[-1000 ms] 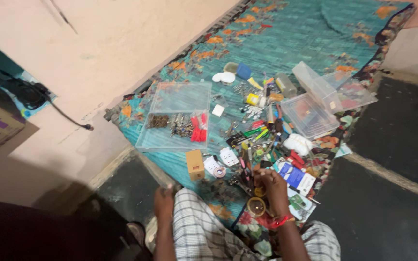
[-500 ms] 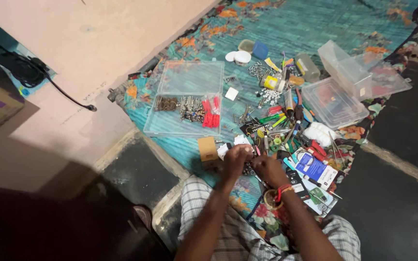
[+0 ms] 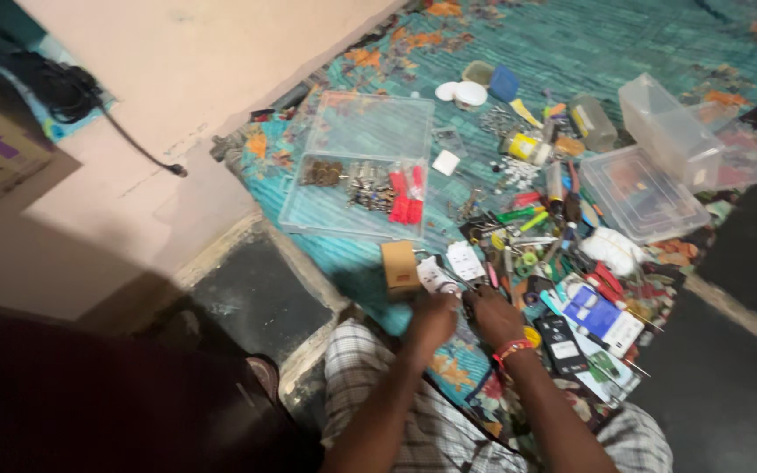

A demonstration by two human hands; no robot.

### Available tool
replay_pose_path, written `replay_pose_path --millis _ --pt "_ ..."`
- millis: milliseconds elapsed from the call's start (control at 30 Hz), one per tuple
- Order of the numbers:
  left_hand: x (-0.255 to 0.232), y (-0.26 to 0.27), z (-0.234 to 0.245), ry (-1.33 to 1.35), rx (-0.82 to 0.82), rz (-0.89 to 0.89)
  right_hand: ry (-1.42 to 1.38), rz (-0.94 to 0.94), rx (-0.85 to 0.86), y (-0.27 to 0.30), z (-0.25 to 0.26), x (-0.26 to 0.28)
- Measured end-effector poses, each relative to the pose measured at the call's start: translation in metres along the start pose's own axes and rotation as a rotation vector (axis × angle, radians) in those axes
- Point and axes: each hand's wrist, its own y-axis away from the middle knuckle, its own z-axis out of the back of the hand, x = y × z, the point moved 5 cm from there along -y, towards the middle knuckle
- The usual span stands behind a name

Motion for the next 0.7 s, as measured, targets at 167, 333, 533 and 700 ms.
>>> replay_pose_path --millis 167,333,533,700 --pt "-0.042 0.002 0.01 -0.262 0.193 0.191 -0.111 0.108 -0.089 -0.012 -0.025 -0.022" --pt "-0.047 -0.005 0.009 -0.244 0.172 0.201 -0.049 0.081 -0.07 -0.006 -0.036 -0.026" --pt "-0.031 -0.004 -0.015 -0.246 0.101 0.219 -0.037 0.054 -0.083 0.0 -0.025 -0.016" --pt "-0.04 -0.002 0.0 -0.225 0.148 0.144 -0.055 0.119 -0.087 -0.002 -0.027 -0.021"
